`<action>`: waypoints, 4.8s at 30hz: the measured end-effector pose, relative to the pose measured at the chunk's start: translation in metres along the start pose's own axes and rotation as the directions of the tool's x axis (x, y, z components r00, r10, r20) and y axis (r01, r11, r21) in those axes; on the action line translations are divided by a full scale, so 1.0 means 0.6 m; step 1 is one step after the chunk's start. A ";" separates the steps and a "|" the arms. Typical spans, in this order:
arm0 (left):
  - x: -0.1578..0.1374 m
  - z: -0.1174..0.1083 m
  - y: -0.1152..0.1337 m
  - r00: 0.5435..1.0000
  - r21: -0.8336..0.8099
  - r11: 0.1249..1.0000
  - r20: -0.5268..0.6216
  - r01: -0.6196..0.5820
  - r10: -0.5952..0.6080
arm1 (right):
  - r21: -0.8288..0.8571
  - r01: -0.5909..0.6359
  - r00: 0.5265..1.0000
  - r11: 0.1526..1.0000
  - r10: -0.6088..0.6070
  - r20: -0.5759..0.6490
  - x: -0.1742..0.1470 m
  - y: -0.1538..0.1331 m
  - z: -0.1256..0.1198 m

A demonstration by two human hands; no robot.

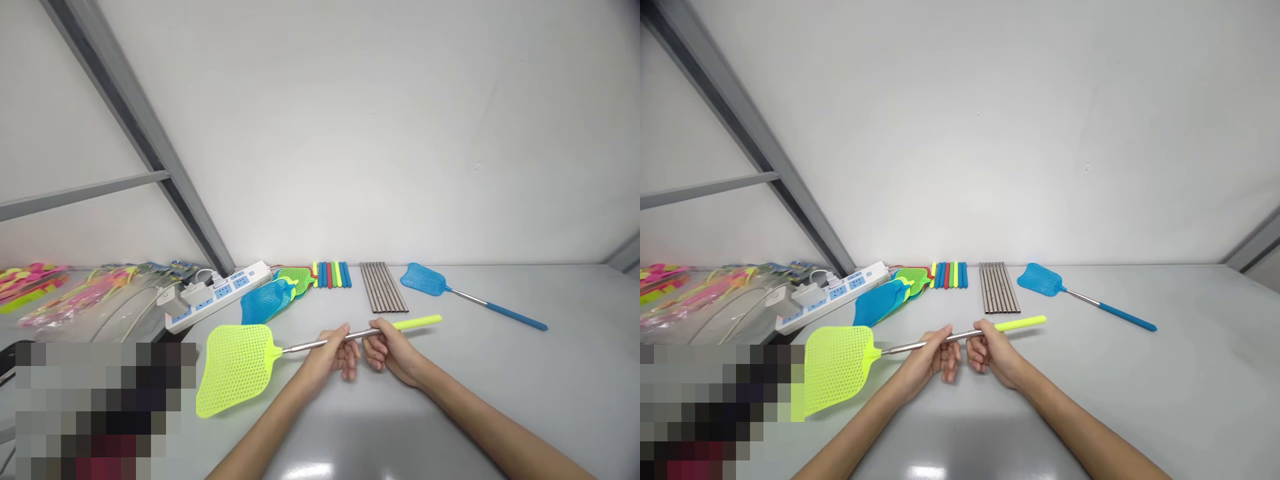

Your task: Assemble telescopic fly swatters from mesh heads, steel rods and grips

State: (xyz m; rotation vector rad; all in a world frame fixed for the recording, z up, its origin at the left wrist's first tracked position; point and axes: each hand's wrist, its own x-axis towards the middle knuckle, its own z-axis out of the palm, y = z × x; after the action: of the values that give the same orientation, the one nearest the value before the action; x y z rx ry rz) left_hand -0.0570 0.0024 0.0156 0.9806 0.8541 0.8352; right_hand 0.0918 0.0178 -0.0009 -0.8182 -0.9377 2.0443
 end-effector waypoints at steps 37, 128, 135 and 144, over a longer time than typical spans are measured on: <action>0.001 0.004 -0.002 0.981 -0.076 0.996 -0.194 -0.038 0.023 | 0.100 0.014 0.995 0.995 -0.004 -0.099 0.000 -0.001 0.000; -0.014 0.022 -0.035 0.815 -0.466 0.795 -0.576 -0.389 0.061 | -0.049 -0.185 0.916 0.981 0.191 0.354 -0.007 0.005 -0.010; -0.015 0.023 -0.030 0.814 -0.467 0.796 -0.578 -0.386 0.056 | -0.022 -0.188 0.920 0.982 0.184 0.346 -0.008 0.006 -0.012; -0.009 0.020 -0.018 0.852 -0.502 0.800 -0.524 -0.329 0.022 | 0.044 -0.181 0.948 0.983 0.162 0.274 -0.004 0.005 -0.012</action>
State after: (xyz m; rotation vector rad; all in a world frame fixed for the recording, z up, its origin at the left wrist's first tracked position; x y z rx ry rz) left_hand -0.0468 -0.0101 0.0107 0.2944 0.8591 1.4581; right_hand 0.0977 0.0168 -0.0066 -0.6119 -0.9631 2.3699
